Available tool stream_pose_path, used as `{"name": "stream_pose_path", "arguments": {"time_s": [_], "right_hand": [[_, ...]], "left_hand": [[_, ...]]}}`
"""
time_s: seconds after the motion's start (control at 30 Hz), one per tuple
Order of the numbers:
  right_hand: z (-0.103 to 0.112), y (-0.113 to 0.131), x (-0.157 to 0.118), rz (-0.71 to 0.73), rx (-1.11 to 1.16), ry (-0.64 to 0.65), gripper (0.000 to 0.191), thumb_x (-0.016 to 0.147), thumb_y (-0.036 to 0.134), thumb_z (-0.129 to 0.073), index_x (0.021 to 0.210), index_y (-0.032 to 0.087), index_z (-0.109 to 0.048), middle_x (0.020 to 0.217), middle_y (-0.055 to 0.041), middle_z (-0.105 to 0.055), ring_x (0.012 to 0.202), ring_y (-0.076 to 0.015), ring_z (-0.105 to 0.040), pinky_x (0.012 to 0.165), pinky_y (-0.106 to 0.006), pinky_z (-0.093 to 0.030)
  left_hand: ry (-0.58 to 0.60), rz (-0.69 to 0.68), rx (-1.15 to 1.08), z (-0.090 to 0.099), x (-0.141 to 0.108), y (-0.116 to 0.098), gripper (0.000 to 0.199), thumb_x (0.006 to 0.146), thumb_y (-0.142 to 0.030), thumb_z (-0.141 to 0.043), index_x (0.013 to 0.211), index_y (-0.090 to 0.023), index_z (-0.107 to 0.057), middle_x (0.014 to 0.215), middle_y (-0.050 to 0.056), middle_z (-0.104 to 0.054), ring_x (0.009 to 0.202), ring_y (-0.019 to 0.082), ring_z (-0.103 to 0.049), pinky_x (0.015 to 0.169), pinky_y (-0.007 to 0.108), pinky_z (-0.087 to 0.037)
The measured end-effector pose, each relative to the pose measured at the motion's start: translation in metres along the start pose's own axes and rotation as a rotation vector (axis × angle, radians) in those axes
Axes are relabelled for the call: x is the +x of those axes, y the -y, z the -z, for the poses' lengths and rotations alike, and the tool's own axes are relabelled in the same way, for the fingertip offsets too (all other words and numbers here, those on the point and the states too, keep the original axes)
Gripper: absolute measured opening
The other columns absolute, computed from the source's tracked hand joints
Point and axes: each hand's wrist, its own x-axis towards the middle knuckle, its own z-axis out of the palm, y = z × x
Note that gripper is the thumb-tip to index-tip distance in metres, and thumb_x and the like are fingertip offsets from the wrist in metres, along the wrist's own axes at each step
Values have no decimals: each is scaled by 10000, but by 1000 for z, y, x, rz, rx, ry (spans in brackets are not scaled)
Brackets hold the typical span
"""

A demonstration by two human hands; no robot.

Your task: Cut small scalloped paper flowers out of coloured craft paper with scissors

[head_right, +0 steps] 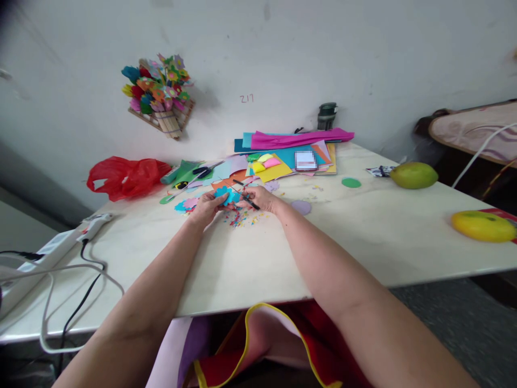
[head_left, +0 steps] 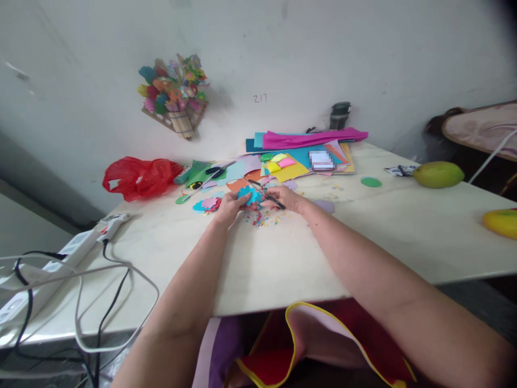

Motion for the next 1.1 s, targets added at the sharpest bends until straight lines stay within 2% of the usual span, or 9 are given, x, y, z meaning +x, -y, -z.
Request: {"name": "stream_pose_path", "arguments": {"time_s": [0.33, 0.6, 0.77, 0.97, 1.1], "right_hand": [[1, -2, 1, 37, 5, 43, 312, 550, 341, -787, 684, 127, -604, 533, 36, -524, 478, -83, -473, 432, -215, -365], [4, -4, 2, 13, -29, 58, 357, 559, 379, -795, 732, 122, -617, 497, 43, -526, 440, -75, -469, 426, -211, -371], [2, -1, 1, 16, -21, 51, 351, 534, 368, -805, 692, 126, -606, 519, 46, -536, 445, -71, -479, 421, -205, -381], [1, 1, 0, 6, -20, 60, 334, 530, 344, -807, 683, 132, -598, 520, 55, -541, 433, -60, -475, 397, -186, -374], [1, 1, 0, -4, -29, 53, 329, 537, 344, -806, 688, 138, -598, 536, 50, -555, 435, -66, -490, 400, -189, -390]], "left_hand": [[-33, 15, -35, -3, -2, -5, 322, 574, -356, -799, 735, -126, -643, 603, 34, -664, 504, 149, -615, 542, 273, -530], [17, 25, -52, 2, -1, -3, 304, 604, -367, -784, 723, -121, -651, 582, 34, -654, 485, 140, -606, 527, 256, -513], [6, 33, -53, 2, -1, -3, 323, 602, -400, -783, 694, -118, -653, 572, 47, -658, 466, 148, -605, 500, 256, -506], [-14, 26, -71, 3, 1, 1, 293, 607, -372, -788, 697, -113, -685, 669, 76, -700, 530, 170, -645, 546, 274, -529], [-47, 13, -94, 3, 1, 3, 274, 596, -345, -799, 689, -110, -695, 665, 79, -700, 559, 184, -654, 599, 304, -547]]}}
